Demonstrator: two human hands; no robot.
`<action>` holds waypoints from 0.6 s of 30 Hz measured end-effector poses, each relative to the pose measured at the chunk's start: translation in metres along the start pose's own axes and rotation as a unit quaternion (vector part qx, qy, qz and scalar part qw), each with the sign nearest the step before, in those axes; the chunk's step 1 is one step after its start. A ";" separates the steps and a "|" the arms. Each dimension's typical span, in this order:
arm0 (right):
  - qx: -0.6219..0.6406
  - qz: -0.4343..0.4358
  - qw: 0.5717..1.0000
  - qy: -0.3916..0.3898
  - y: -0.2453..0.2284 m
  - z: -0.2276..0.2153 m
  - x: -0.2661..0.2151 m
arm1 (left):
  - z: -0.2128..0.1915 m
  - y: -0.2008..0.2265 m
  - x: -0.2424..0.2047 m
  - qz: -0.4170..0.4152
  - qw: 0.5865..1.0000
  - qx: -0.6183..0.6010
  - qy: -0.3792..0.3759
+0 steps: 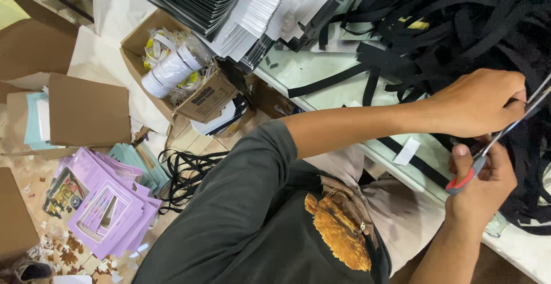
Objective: The person unrolls a black fabric strap, measures it against a guide on the table, and cuts it into multiple short pieces using scissors. The cut pieces are placed on the table.
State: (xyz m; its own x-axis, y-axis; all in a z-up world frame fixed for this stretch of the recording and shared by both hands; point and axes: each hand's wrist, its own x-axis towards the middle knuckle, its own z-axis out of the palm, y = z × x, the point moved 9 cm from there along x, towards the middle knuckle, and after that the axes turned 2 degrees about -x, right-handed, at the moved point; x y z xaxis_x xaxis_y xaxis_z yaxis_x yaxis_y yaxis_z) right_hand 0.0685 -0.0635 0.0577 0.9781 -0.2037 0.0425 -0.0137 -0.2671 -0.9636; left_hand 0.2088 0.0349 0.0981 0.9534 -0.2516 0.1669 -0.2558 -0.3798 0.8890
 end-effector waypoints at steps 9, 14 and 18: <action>-0.020 0.005 1.000 -0.023 0.001 0.001 0.008 | -0.011 -0.014 0.007 -0.049 0.999 -0.001 -0.019; -0.026 -0.013 0.998 -0.049 0.006 0.002 0.020 | -0.011 -0.014 0.012 -0.028 0.999 0.010 -0.026; -0.003 0.016 0.998 -0.058 -0.007 0.007 0.024 | -0.014 -0.020 0.020 -0.017 1.000 -0.009 -0.009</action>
